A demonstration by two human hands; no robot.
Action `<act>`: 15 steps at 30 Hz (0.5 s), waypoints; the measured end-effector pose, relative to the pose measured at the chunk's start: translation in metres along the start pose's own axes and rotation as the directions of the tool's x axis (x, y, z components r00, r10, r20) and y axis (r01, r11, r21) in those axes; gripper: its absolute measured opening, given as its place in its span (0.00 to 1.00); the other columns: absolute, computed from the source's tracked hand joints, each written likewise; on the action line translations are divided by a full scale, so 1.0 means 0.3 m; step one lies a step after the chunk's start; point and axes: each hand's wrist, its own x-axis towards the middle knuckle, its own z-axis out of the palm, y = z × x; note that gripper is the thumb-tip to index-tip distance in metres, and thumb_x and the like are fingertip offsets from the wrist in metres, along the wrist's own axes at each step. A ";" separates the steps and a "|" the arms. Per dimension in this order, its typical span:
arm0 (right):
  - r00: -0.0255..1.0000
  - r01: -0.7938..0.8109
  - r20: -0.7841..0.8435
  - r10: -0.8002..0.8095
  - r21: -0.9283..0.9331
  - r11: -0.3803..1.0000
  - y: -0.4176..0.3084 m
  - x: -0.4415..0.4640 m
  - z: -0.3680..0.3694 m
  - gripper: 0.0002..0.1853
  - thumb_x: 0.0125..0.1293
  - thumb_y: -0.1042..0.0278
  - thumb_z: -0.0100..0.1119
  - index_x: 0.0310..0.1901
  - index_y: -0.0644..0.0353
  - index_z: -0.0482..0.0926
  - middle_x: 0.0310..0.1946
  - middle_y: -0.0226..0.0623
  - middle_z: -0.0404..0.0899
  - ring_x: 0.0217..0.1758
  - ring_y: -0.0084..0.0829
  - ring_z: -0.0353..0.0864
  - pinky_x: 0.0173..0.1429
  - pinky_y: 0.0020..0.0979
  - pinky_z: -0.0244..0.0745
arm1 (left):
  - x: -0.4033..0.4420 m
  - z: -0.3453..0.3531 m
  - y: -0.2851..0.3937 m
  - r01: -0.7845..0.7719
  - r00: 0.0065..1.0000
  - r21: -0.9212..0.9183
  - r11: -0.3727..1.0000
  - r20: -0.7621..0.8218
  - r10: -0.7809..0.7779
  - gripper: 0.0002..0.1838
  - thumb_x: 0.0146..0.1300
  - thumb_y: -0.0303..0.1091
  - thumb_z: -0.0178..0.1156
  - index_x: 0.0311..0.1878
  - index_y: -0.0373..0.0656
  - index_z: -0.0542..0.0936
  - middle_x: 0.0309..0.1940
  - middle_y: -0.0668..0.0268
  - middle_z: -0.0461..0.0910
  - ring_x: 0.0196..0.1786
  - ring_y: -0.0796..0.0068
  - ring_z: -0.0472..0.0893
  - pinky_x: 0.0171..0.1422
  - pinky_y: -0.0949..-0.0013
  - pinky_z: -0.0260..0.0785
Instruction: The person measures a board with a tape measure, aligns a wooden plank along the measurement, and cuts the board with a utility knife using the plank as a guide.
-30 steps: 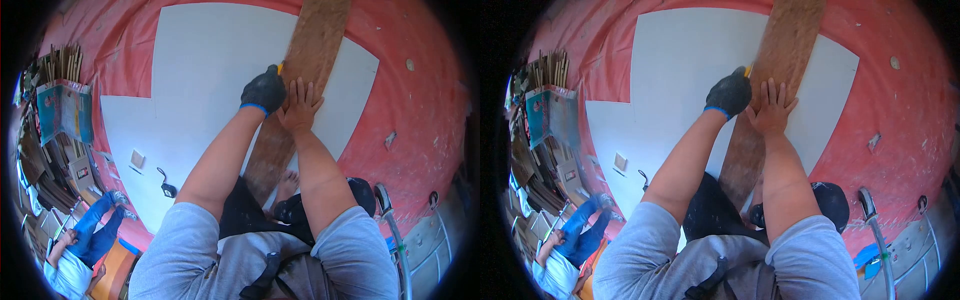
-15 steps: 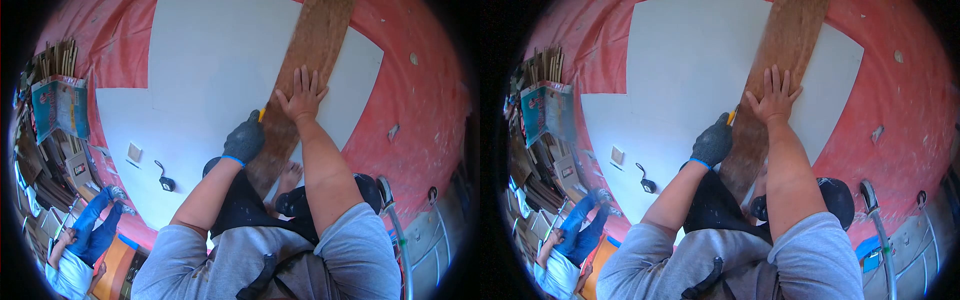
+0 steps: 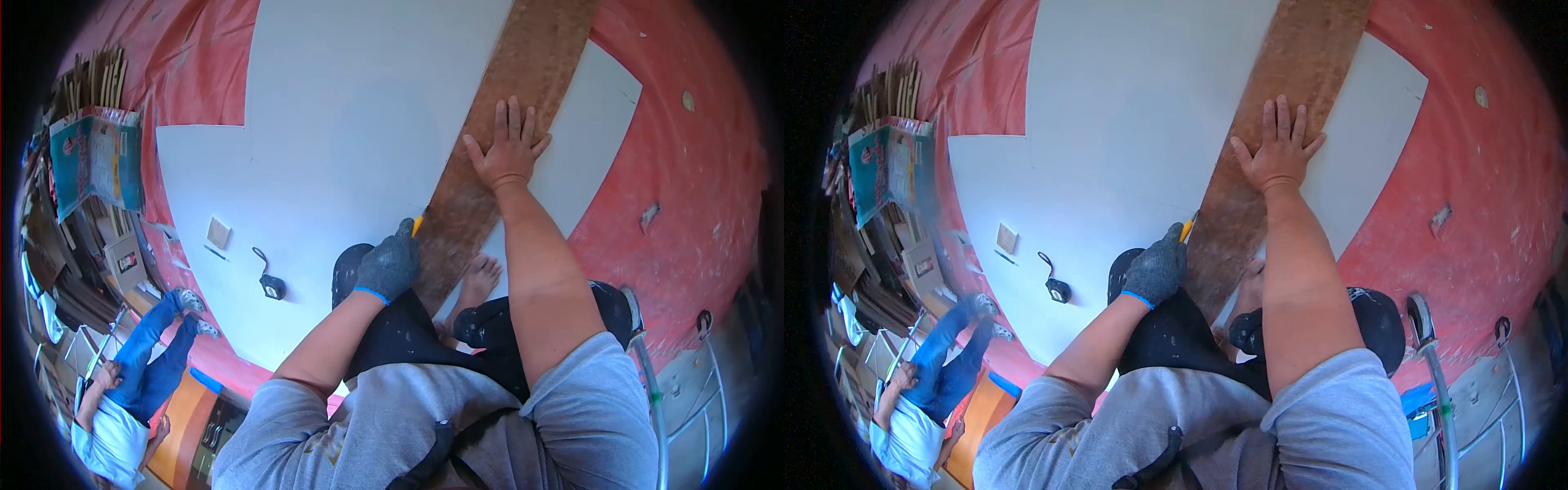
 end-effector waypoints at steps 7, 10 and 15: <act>0.999 -0.016 0.032 0.016 -0.002 1.000 -0.008 0.003 -0.013 0.53 0.68 0.20 0.50 0.87 0.38 0.45 0.89 0.21 0.37 0.92 0.45 0.28 0.82 0.81 0.27 | -0.019 0.003 -0.001 0.053 0.996 -0.005 0.999 0.068 -0.052 0.27 0.79 0.44 0.49 0.75 0.44 0.70 0.38 0.42 0.87 0.40 0.38 0.88 0.48 0.39 0.80; 1.000 -0.004 0.003 0.004 0.015 1.000 -0.008 0.000 -0.015 0.53 0.68 0.21 0.51 0.86 0.39 0.47 0.89 0.22 0.37 0.92 0.45 0.29 0.82 0.81 0.27 | -0.019 -0.016 0.006 0.072 0.993 -0.019 0.997 0.097 -0.070 0.26 0.79 0.43 0.49 0.74 0.42 0.72 0.40 0.42 0.87 0.42 0.39 0.88 0.52 0.40 0.80; 0.994 -0.035 0.107 0.033 0.009 0.999 -0.019 0.023 -0.065 0.53 0.68 0.20 0.49 0.86 0.42 0.50 0.89 0.24 0.38 0.92 0.45 0.29 0.82 0.81 0.26 | 0.031 -0.194 0.092 0.004 0.995 -0.071 0.997 0.099 0.003 0.28 0.79 0.43 0.50 0.76 0.41 0.71 0.56 0.39 0.84 0.54 0.37 0.86 0.63 0.42 0.77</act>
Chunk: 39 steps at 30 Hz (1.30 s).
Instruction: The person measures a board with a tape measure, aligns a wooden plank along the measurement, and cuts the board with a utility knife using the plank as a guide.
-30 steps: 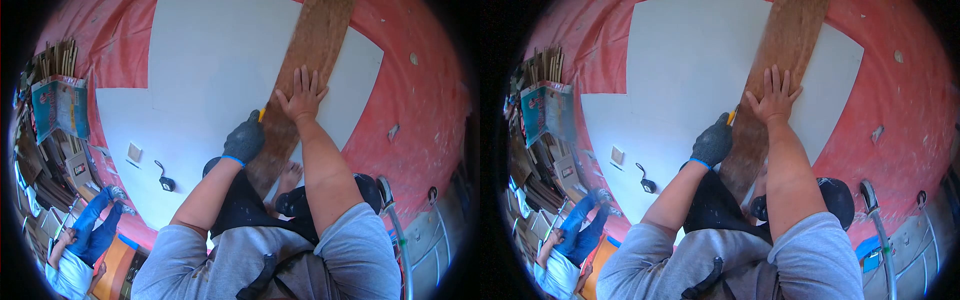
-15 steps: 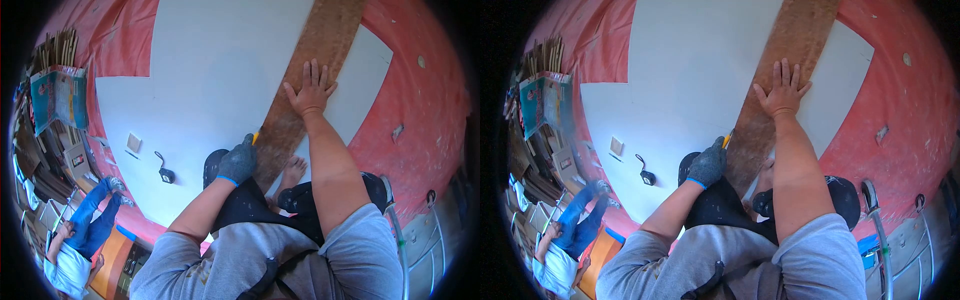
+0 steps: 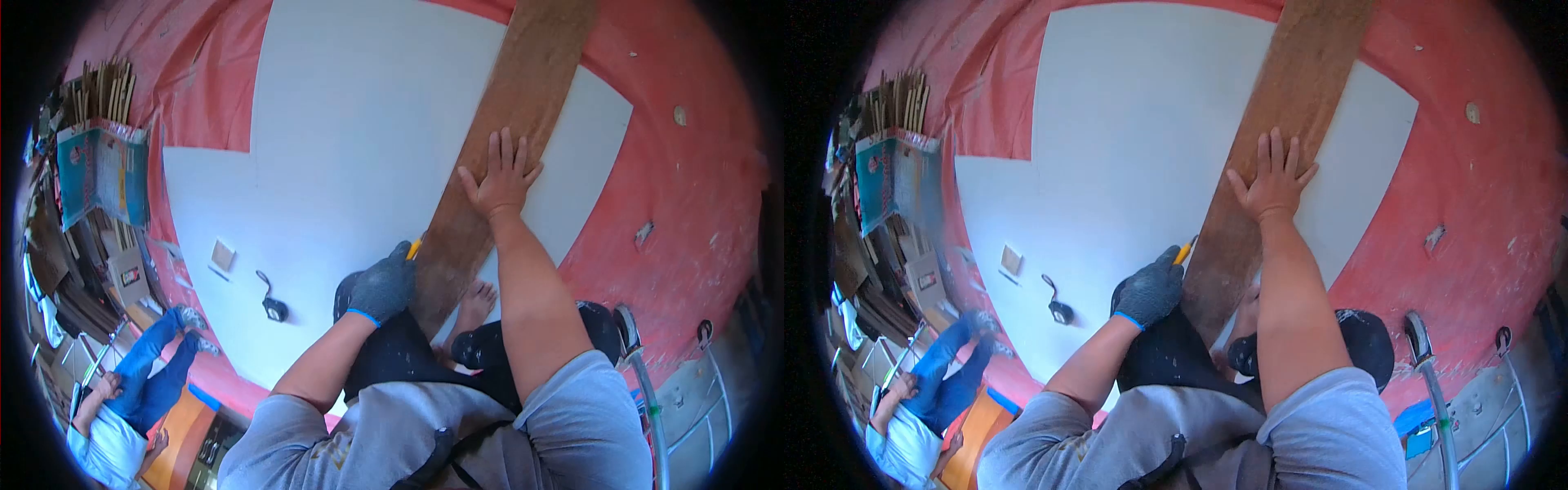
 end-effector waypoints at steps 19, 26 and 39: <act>0.999 0.016 -0.030 -0.015 0.058 0.998 0.013 -0.020 0.026 0.53 0.66 0.22 0.53 0.86 0.45 0.53 0.89 0.27 0.40 0.92 0.49 0.32 0.81 0.80 0.22 | 0.812 -0.443 0.621 -0.327 0.844 -0.103 0.939 -0.479 0.242 0.27 0.77 0.44 0.50 0.75 0.46 0.72 0.51 0.42 0.87 0.54 0.39 0.86 0.61 0.40 0.76; 1.000 0.010 -0.028 -0.007 0.084 0.996 0.008 -0.021 0.014 0.53 0.66 0.23 0.54 0.85 0.45 0.56 0.89 0.27 0.41 0.91 0.49 0.32 0.81 0.80 0.22 | 0.830 -0.452 0.648 -0.306 0.867 -0.084 0.948 -0.435 0.242 0.20 0.75 0.41 0.49 0.65 0.49 0.75 0.52 0.42 0.86 0.55 0.36 0.84 0.61 0.40 0.75; 0.998 0.026 -0.055 -0.021 0.090 0.996 0.016 -0.026 0.037 0.52 0.67 0.23 0.53 0.86 0.44 0.53 0.89 0.26 0.40 0.91 0.48 0.31 0.80 0.82 0.23 | 0.844 -0.485 0.660 -0.306 0.843 0.034 0.951 -0.455 0.287 0.23 0.75 0.39 0.50 0.70 0.44 0.74 0.51 0.43 0.87 0.55 0.41 0.87 0.61 0.42 0.77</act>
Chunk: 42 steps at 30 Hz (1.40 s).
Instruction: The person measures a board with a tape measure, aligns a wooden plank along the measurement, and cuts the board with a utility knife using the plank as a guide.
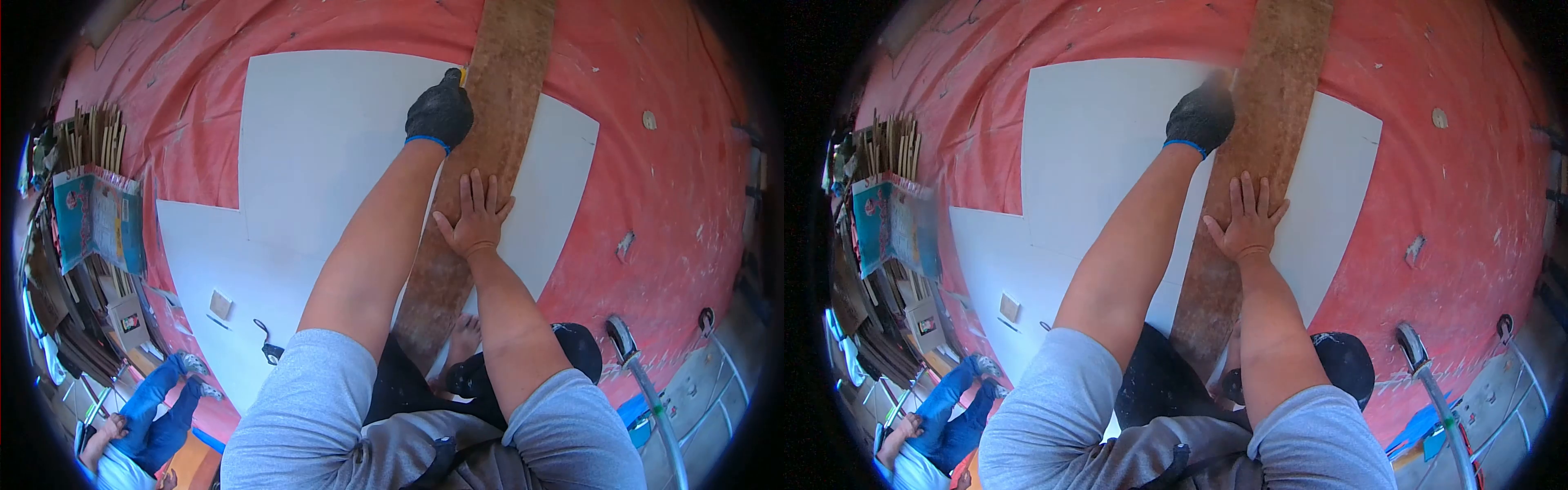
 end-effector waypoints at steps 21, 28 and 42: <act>0.993 -0.031 0.112 0.048 -0.143 0.989 -0.027 0.011 -0.049 0.53 0.69 0.20 0.48 0.87 0.42 0.47 0.90 0.22 0.35 0.92 0.45 0.28 0.82 0.80 0.25 | -0.563 0.026 -0.178 0.140 0.959 0.050 0.989 0.240 -0.148 0.26 0.75 0.40 0.53 0.74 0.49 0.69 0.47 0.42 0.87 0.51 0.37 0.86 0.55 0.39 0.77; 0.999 -0.018 0.039 0.023 -0.118 0.993 -0.008 0.009 -0.002 0.53 0.68 0.19 0.47 0.87 0.40 0.47 0.90 0.21 0.35 0.92 0.45 0.30 0.82 0.81 0.27 | -0.885 0.053 -0.269 0.294 0.877 0.132 0.947 0.357 -0.322 0.31 0.75 0.40 0.53 0.80 0.49 0.66 0.45 0.39 0.86 0.49 0.36 0.86 0.55 0.37 0.76; 0.997 0.022 -0.066 -0.027 -0.070 0.997 0.007 0.005 0.031 0.55 0.67 0.19 0.50 0.87 0.38 0.43 0.90 0.20 0.34 0.92 0.45 0.29 0.81 0.82 0.27 | -1.266 0.143 -0.455 0.217 0.902 0.183 0.959 0.339 -0.268 0.30 0.76 0.41 0.52 0.78 0.48 0.68 0.35 0.44 0.86 0.35 0.40 0.87 0.41 0.39 0.80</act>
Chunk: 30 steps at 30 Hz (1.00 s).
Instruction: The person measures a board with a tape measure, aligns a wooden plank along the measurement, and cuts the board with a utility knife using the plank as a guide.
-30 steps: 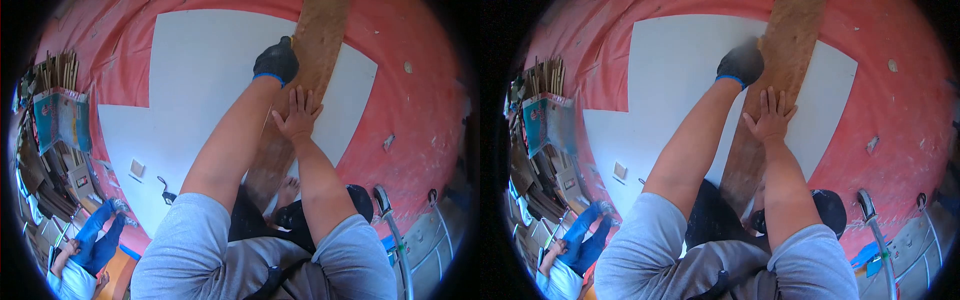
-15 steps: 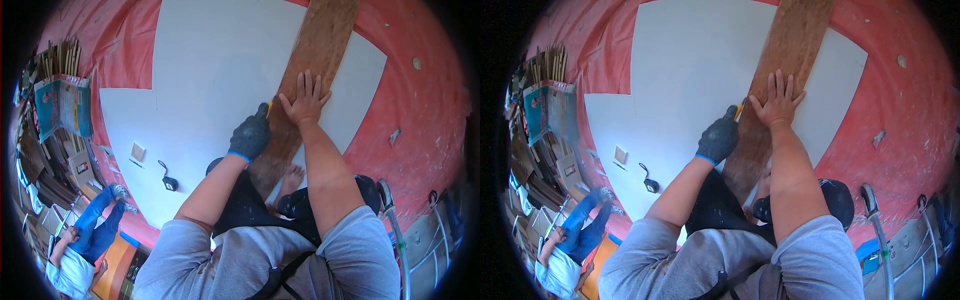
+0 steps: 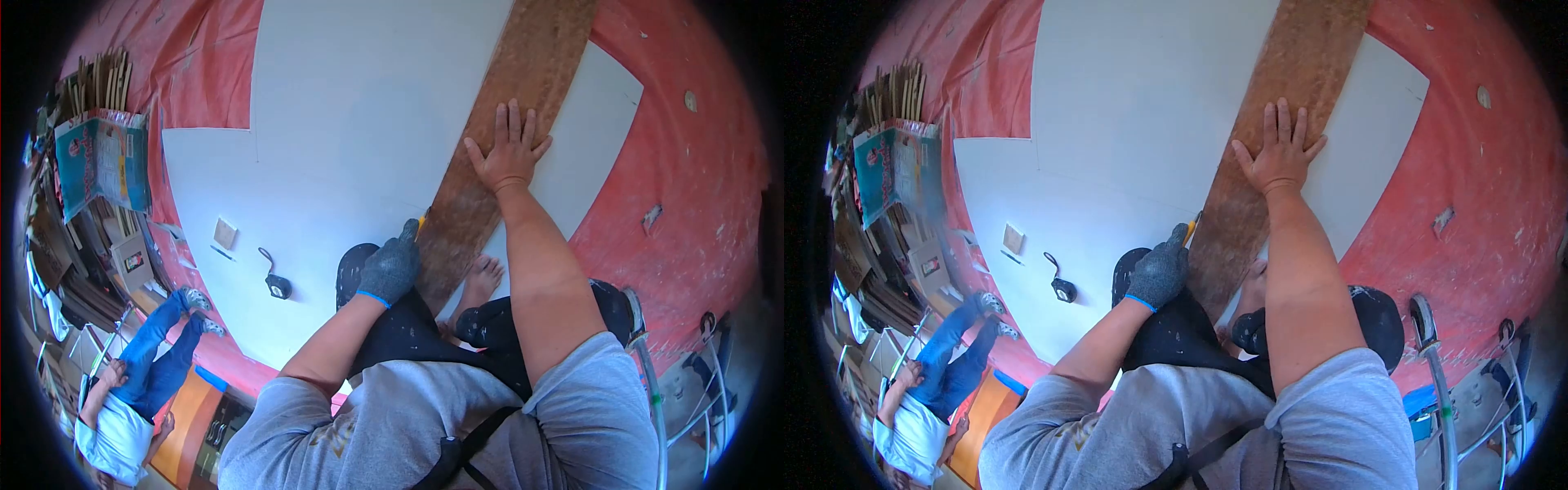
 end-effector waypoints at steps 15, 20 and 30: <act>1.000 -0.004 0.023 0.004 -0.010 1.000 0.001 0.001 -0.005 0.53 0.67 0.19 0.50 0.86 0.39 0.48 0.89 0.22 0.37 0.92 0.46 0.31 0.81 0.82 0.29 | -0.007 -0.047 0.040 0.124 0.981 -0.046 0.991 0.154 -0.116 0.31 0.77 0.42 0.52 0.81 0.49 0.64 0.44 0.39 0.85 0.44 0.36 0.86 0.52 0.37 0.77; 1.000 0.011 -0.006 -0.011 0.000 1.000 0.003 -0.005 0.007 0.54 0.67 0.19 0.50 0.86 0.40 0.48 0.89 0.23 0.37 0.92 0.45 0.30 0.81 0.82 0.29 | -0.017 -0.035 0.035 0.098 0.988 -0.057 0.994 0.123 -0.091 0.31 0.77 0.42 0.52 0.81 0.49 0.63 0.43 0.39 0.85 0.45 0.37 0.86 0.52 0.37 0.77; 0.999 -0.011 0.052 0.012 -0.017 1.000 -0.005 0.002 -0.015 0.54 0.69 0.19 0.48 0.87 0.40 0.46 0.90 0.21 0.36 0.92 0.45 0.28 0.82 0.81 0.28 | -0.020 -0.014 0.031 0.065 0.996 -0.007 0.998 0.069 -0.065 0.31 0.76 0.40 0.52 0.81 0.48 0.64 0.37 0.44 0.85 0.38 0.40 0.87 0.44 0.40 0.79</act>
